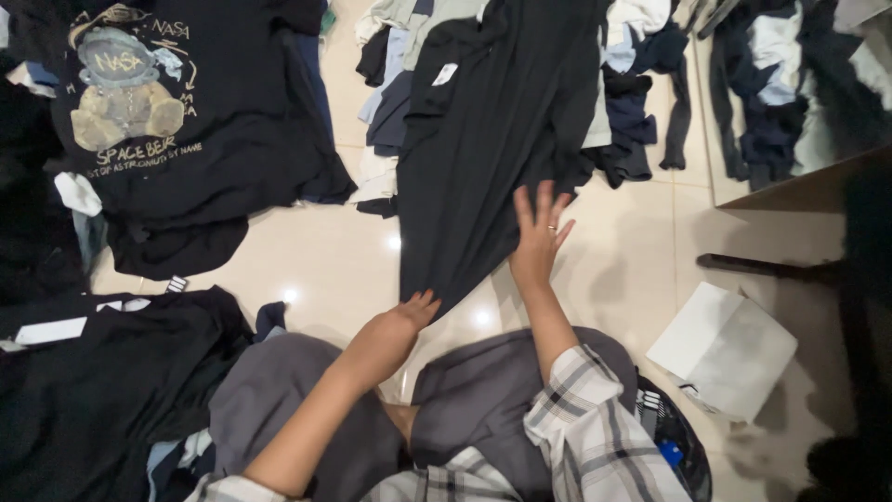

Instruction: The person sits on the floor surrounded by clothes and uses a blue handheld tagging gun to apply tags to the collars of several shirts. They handle a black t-shirt, a light-colored button-up shirt, and a dark polo shirt, smoothing each garment before applying the tag.

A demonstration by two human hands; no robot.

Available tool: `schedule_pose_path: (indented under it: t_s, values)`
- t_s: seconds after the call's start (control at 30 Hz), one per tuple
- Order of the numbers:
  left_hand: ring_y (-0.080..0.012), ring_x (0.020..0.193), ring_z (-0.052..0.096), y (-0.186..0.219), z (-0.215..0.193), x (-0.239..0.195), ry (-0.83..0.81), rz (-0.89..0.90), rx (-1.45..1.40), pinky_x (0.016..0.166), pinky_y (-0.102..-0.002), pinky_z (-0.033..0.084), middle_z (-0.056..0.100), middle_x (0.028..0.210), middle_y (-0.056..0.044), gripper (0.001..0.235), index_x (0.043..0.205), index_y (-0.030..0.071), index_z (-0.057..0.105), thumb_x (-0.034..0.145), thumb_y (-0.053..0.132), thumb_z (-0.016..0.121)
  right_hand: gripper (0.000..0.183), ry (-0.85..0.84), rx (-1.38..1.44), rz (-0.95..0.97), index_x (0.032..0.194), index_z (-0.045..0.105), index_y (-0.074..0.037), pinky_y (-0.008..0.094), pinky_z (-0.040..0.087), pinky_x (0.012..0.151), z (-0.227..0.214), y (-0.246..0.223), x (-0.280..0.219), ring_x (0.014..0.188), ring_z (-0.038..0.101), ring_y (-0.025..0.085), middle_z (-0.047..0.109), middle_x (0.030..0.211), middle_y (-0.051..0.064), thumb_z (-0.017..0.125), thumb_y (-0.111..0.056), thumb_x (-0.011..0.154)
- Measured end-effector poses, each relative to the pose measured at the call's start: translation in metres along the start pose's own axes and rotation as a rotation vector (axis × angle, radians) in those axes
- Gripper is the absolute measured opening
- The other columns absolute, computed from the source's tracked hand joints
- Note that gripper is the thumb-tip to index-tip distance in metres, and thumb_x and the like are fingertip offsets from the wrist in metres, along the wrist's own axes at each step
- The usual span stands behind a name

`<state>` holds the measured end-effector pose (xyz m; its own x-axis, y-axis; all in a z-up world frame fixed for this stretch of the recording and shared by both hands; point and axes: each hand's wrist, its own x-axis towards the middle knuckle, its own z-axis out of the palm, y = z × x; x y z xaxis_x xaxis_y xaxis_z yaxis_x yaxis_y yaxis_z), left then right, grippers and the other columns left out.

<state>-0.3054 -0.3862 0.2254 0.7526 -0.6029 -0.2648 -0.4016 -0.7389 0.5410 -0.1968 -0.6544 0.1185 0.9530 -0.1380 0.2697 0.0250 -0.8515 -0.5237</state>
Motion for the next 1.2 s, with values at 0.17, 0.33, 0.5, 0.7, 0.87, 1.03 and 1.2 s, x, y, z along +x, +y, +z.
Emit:
schedule_pose_path:
  t_s: [0.17,0.33,0.5,0.7,0.87,1.03,1.2]
  values:
    - [-0.0325,0.141,0.047,-0.017,0.016,-0.033,-0.110,-0.049,0.187,0.113,-0.044,0.041,0.051,0.152,-0.018,0.058,0.151,0.006,0.047,0.095,-0.008,0.050,0.068,-0.439,-0.260,-0.218,0.150,0.050,-0.022,0.064,0.012,0.120,0.004,0.047,-0.042,0.156,0.020,0.029,0.038,0.164,0.001,0.059,0.003,0.087]
    - [-0.0325,0.141,0.047,-0.030,0.055,-0.061,-0.265,-0.110,0.241,0.112,-0.045,0.045,0.050,0.151,-0.017,0.059,0.152,0.010,0.046,0.095,-0.004,0.052,0.074,-0.714,-0.504,-0.265,0.155,0.042,-0.027,0.059,0.027,0.117,-0.018,0.061,-0.115,0.149,0.038,0.027,0.045,0.158,0.001,0.054,0.001,0.088]
    - [-0.0351,0.106,0.070,-0.006,0.089,-0.093,-0.585,0.201,-0.162,0.090,-0.042,0.053,0.073,0.114,-0.017,0.047,0.113,0.005,0.073,0.076,0.008,0.044,0.062,-1.171,-0.564,-0.442,0.147,0.049,-0.013,0.059,0.031,0.113,-0.065,0.019,-0.182,0.140,0.039,0.037,0.044,0.154,0.010,0.050,-0.006,0.086]
    - [-0.0186,0.124,0.063,-0.010,0.081,-0.082,-0.631,0.361,-0.328,0.103,-0.027,0.045,0.062,0.141,-0.006,0.060,0.142,0.010,0.056,0.096,0.048,0.055,0.096,-1.389,-0.418,-0.348,0.160,0.024,-0.014,0.060,0.012,0.122,-0.112,-0.049,-0.179,0.153,0.011,0.043,0.016,0.167,0.015,0.076,-0.044,0.085]
    - [-0.0518,0.134,0.046,-0.053,0.056,0.000,-0.071,0.030,-0.429,0.109,-0.066,0.039,0.050,0.145,-0.028,0.066,0.147,0.004,0.050,0.101,0.051,0.050,0.104,-1.254,0.053,-0.232,0.159,0.028,-0.009,0.076,0.006,0.115,-0.155,-0.110,-0.121,0.148,0.007,0.057,0.020,0.164,0.027,0.083,-0.037,0.077]
    - [-0.0389,0.151,0.032,-0.089,0.083,0.069,0.271,-0.414,-0.093,0.111,-0.072,0.031,0.031,0.165,-0.020,0.072,0.163,0.012,0.025,0.103,0.040,0.054,0.083,-0.822,0.016,-0.154,0.164,0.021,-0.020,0.079,0.018,0.109,-0.058,-0.068,-0.114,0.147,0.016,0.056,0.020,0.166,0.023,0.066,-0.039,0.097]
    - [-0.0326,0.158,0.005,-0.093,0.101,0.079,0.262,-0.585,0.057,0.118,-0.073,0.013,0.001,0.173,-0.006,0.095,0.165,0.013,0.004,0.095,0.030,0.066,0.082,-1.019,-0.008,-0.074,0.165,0.013,-0.022,0.081,0.011,0.109,0.000,-0.050,-0.150,0.148,0.001,0.058,0.002,0.168,0.024,0.058,-0.045,0.101]
